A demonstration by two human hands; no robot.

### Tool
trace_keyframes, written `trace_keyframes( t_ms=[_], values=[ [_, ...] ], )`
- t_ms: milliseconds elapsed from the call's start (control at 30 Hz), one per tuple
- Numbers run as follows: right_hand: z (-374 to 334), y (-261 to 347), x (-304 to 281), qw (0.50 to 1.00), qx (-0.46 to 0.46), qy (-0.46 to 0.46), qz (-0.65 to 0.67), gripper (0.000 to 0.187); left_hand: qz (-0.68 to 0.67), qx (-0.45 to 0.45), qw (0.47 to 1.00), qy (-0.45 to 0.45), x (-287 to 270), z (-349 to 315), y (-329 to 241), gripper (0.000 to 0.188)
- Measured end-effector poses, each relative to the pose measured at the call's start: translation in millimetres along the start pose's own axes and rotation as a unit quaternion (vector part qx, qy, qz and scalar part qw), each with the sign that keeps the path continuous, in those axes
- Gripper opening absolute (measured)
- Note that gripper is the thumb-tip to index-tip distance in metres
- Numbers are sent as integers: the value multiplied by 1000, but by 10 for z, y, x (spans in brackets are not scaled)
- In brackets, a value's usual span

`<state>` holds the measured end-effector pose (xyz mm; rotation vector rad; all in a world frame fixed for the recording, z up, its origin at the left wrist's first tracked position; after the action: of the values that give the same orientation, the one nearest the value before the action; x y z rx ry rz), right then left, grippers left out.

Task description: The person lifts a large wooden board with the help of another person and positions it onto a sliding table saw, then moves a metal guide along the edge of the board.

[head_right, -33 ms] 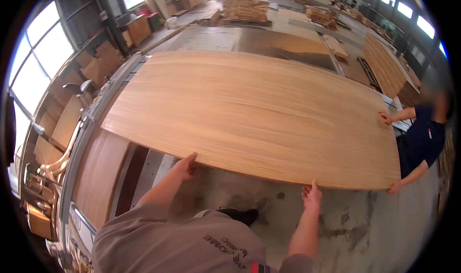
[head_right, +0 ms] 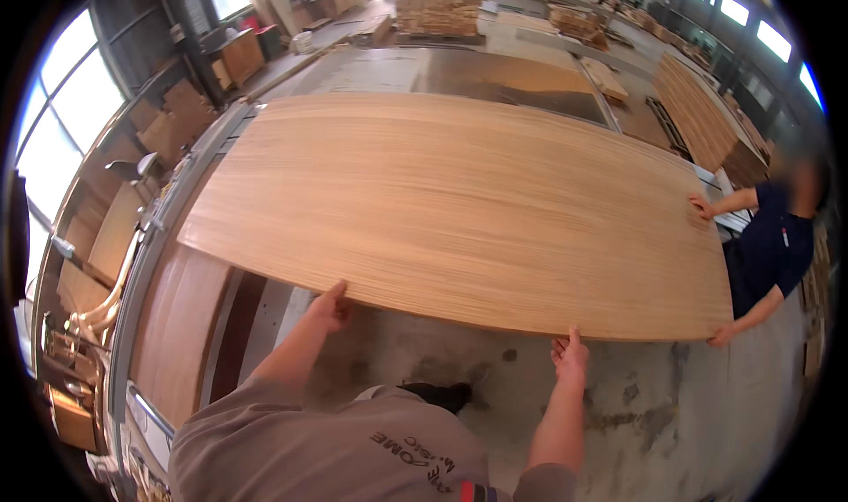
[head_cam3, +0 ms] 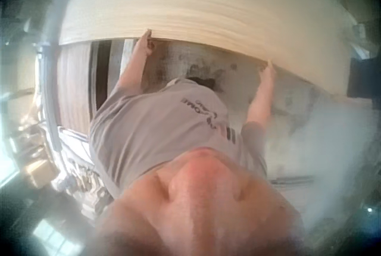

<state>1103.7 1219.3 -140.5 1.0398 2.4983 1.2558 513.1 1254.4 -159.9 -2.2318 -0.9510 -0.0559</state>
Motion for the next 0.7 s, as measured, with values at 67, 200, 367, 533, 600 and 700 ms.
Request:
trace_keyframes(
  t_ms=[67, 200, 367, 533, 600, 700],
  values=[
    [-33, -9, -27, 1000, -1, -18, -9, 47, -97, 28, 995, -10, -335, 288, -145, 29],
    [-146, -14, -61, 1000, 6, -22, 5, 44, -112, 84, 989, -48, -123, -39, -462, 39],
    [-93, -220, -45, 991, -3, 9, 131, 45, -94, 80, 992, 4, -270, 96, -498, 44],
    [-142, -404, 60, 980, -36, -5, 194, 45, -103, 56, 993, 15, -527, 219, -485, 40],
    [-140, -413, 78, 980, -44, -7, 196, 47, -103, 58, 992, 32, -504, 175, -544, 39],
    [-193, -385, 80, 981, -62, -40, 177, 48, -93, 61, 993, 31, -394, 7, -576, 37]
  ],
)
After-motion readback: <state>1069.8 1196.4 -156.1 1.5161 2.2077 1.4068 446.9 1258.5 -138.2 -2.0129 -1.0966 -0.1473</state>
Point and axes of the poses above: each hand's wrist, its own z-axis towards the middle knuckle, its own x-axis out of the palm, y = z × x, the point moved 3 cm from there along z, towards the middle knuckle, and after that the axes turned 2 degrees about z, right-handed, at the moved point
